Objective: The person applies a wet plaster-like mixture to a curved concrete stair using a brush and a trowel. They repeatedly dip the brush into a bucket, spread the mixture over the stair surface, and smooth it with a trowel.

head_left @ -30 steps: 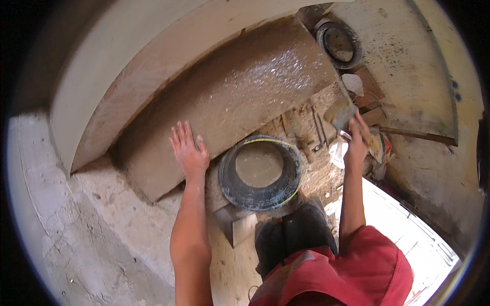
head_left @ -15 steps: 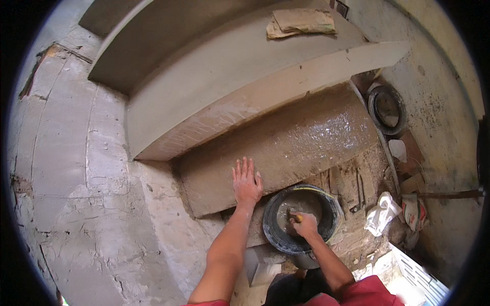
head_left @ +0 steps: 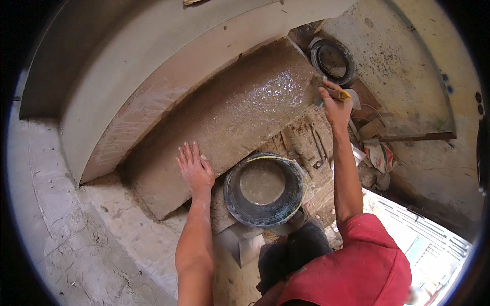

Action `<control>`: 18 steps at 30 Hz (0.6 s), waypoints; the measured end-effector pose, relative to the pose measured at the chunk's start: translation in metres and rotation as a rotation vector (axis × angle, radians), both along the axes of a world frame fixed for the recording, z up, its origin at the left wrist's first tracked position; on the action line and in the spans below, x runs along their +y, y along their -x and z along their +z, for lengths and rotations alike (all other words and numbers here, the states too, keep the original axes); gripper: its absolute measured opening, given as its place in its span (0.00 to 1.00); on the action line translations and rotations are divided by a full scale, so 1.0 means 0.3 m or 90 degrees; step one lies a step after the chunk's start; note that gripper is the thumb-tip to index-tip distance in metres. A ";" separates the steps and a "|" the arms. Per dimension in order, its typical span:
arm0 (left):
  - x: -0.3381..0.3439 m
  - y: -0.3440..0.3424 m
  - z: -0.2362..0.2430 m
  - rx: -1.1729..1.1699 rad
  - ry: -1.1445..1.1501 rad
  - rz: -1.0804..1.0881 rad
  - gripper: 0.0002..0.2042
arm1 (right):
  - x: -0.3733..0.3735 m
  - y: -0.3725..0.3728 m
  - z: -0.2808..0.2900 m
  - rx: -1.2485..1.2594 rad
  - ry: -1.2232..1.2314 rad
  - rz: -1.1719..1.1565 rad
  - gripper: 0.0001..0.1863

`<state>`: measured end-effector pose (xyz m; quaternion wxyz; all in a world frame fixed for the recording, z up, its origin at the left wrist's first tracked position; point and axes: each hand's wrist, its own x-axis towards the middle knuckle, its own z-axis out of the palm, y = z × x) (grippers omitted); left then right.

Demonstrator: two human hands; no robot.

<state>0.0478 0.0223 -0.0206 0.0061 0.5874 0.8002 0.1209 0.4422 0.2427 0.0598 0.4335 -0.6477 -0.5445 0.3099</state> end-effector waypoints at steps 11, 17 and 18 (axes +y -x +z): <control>0.015 -0.006 0.016 -0.020 -0.005 0.005 0.29 | -0.526 0.678 -0.006 -0.279 -0.038 0.498 0.17; 0.015 -0.012 0.031 -0.005 0.030 0.020 0.30 | -0.029 0.433 0.060 0.152 0.214 0.233 0.16; 0.016 -0.012 0.033 -0.005 0.030 0.021 0.30 | 0.080 0.340 0.068 0.083 0.224 0.152 0.17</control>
